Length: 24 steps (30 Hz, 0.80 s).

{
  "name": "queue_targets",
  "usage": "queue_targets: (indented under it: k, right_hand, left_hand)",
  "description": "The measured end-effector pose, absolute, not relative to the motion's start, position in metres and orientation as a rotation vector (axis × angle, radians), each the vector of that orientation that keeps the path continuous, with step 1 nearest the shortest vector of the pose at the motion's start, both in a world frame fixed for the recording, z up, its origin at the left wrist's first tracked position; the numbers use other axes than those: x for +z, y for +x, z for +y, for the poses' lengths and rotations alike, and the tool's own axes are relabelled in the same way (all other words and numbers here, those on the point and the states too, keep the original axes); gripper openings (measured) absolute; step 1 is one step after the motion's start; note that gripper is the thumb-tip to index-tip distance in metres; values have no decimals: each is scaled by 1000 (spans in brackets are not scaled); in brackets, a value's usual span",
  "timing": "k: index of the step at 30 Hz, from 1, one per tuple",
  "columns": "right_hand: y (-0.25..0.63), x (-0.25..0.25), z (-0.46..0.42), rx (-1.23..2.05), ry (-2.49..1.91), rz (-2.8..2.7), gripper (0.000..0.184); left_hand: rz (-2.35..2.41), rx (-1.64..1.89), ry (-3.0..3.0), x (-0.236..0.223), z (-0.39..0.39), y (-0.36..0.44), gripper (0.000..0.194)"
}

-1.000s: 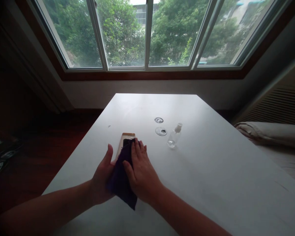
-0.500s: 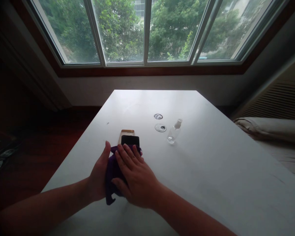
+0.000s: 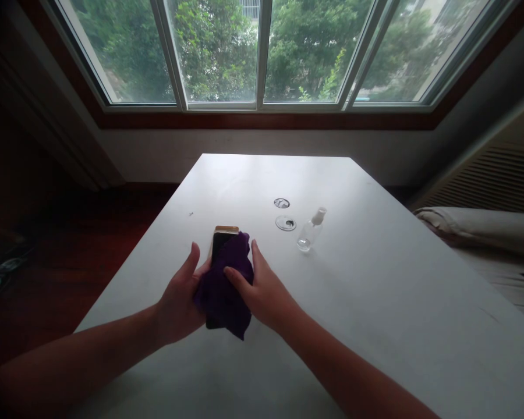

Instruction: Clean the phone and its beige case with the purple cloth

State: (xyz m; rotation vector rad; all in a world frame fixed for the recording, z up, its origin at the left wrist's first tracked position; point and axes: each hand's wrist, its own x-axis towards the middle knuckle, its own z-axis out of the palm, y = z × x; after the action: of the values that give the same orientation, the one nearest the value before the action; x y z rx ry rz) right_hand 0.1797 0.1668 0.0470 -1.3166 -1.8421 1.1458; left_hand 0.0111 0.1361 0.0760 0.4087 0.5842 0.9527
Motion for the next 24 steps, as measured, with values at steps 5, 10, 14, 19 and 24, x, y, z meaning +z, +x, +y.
queue_targets:
  k: [5,10,14,19,24]
  right_hand:
    - [171,52,164,1776,-1078,-1183,58]
    - [168,61,155,1800,-1103,-940,52]
    - [170,59,159,1791,-1097,-796,52]
    - [175,54,171,1732,-1150,-592,44]
    - [174,50,166,1722,-1095,-580,42]
  left_hand:
    - [983,874,623,78,139,7,81]
    - [1044,833,880,82,142,0,77]
    - [1026,737,969,82,142,0,79]
    - [972,530,1091,86,138,-1,82]
    - [942,475,1212,82,133,0,67]
